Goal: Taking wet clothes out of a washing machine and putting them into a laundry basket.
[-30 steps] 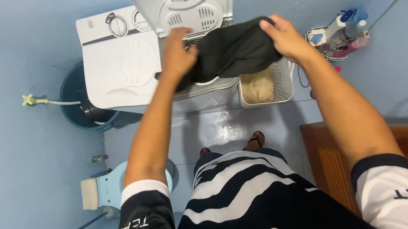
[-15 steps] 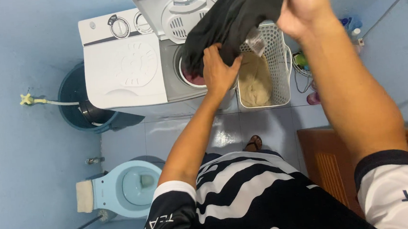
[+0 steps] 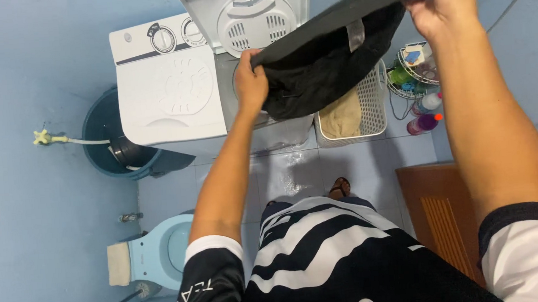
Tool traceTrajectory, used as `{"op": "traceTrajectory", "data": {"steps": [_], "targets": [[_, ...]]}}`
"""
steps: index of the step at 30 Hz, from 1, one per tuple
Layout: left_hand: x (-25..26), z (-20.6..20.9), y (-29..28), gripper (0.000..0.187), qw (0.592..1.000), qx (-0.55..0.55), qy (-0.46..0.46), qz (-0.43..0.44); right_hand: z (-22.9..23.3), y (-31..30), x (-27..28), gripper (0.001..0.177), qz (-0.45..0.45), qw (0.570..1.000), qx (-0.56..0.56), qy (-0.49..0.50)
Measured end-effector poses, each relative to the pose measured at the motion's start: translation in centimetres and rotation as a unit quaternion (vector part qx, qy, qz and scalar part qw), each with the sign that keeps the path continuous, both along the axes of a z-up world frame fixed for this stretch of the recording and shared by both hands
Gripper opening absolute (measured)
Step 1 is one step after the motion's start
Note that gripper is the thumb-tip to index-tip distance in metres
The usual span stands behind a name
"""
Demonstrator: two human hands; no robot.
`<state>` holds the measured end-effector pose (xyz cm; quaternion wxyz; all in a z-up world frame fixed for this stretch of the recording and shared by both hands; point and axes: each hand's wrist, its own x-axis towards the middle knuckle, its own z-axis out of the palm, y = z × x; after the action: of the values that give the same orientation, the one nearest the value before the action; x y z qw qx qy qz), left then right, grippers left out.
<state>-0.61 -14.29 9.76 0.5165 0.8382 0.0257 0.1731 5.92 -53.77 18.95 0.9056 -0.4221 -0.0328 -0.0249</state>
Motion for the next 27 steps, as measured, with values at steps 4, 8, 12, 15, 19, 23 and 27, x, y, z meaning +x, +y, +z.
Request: {"op": "traceTrajectory", "data": {"steps": [4,8,12,15,19,23,27], "targets": [[-2.5,6.1,1.9,0.042,0.988,0.124,-0.062,-0.069,-3.6,-3.2,0.6,0.016,-0.072,0.986,0.068,0.137],[-1.1,-0.9,4.7,0.038,0.967,0.251,-0.038,-0.023,-5.5,-5.7,0.6,0.018,-0.101,0.987,0.04,0.121],[0.3,-8.6,5.4,0.025,0.967,0.081,0.24,0.033,-5.7,-6.1,-0.1,0.018,-0.108,0.988,0.018,0.113],[1.4,-9.2,5.0,0.031,0.923,-0.196,0.328,0.052,-5.5,-6.1,-0.4,0.018,-0.113,0.982,0.025,0.149],[3.8,-1.2,3.9,0.038,0.923,-0.349,0.161,0.032,-6.4,-10.6,0.6,0.022,-0.133,0.978,-0.037,0.157],[10.3,4.0,5.4,0.039,0.963,-0.267,-0.026,-0.017,-0.9,-13.4,-2.9,0.022,-0.083,0.953,-0.26,0.133],[14.1,9.3,6.5,0.029,0.989,-0.109,-0.096,0.018,3.2,-11.6,-6.5,0.035,-0.01,0.84,-0.534,0.093]]}}
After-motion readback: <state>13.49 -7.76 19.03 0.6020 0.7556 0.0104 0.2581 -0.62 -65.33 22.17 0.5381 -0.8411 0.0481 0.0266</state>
